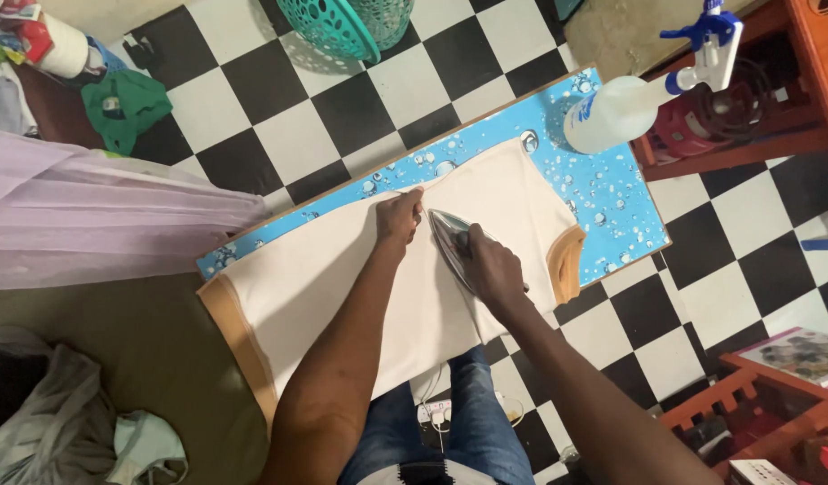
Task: Ironing a white shirt on an ironing board.
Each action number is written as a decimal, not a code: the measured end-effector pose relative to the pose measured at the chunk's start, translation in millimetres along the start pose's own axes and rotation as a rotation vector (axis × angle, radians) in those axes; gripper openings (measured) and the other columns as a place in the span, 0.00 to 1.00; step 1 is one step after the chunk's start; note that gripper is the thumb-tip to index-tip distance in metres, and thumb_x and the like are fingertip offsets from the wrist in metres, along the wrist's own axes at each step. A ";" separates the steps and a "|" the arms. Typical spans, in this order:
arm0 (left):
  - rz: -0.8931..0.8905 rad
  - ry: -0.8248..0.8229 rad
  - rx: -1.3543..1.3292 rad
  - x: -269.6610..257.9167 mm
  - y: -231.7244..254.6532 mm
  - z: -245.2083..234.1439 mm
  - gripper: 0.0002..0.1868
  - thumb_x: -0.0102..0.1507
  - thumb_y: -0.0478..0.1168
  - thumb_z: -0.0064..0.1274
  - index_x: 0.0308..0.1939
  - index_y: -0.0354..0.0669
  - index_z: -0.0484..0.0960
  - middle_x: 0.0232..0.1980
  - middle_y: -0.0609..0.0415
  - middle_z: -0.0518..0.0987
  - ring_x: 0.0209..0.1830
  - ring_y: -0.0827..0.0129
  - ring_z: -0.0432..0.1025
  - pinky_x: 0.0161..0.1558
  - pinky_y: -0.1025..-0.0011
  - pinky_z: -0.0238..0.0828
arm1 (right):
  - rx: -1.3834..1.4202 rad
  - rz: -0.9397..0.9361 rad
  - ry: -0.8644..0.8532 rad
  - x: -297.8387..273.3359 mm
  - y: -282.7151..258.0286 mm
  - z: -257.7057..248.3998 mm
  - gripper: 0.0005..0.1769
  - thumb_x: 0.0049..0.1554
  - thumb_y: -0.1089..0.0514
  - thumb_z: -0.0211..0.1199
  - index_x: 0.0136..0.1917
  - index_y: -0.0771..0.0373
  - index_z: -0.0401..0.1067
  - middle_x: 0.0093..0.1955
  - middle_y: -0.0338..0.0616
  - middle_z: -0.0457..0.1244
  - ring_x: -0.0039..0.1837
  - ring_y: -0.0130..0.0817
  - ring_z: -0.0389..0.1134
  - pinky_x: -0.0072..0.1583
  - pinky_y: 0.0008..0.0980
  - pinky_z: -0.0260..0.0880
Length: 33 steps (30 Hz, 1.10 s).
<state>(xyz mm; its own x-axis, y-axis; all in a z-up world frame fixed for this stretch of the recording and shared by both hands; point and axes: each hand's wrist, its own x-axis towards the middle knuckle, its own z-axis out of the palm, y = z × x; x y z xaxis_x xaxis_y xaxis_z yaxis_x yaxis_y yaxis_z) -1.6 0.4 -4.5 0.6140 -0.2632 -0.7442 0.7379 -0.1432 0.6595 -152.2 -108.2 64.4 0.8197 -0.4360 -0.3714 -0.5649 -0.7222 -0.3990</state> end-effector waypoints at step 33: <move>1.264 -0.075 1.547 -37.3 -33.2 -29.1 0.36 0.73 0.62 0.27 0.80 0.48 0.54 0.84 0.59 0.52 0.83 0.68 0.45 0.81 0.60 0.38 | 0.090 0.285 0.245 4.3 18.0 -3.2 0.19 0.62 0.45 0.60 0.51 0.63 0.65 0.39 0.64 0.69 0.43 0.65 0.71 0.46 0.60 0.69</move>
<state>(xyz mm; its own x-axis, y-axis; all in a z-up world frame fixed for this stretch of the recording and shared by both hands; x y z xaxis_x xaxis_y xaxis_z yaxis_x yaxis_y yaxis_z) -40.8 42.8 -1.7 0.4559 -0.8835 0.1078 -0.8711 -0.4181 0.2578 -158.6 -124.8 58.3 0.6206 -0.7357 -0.2712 -0.7706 -0.5083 -0.3844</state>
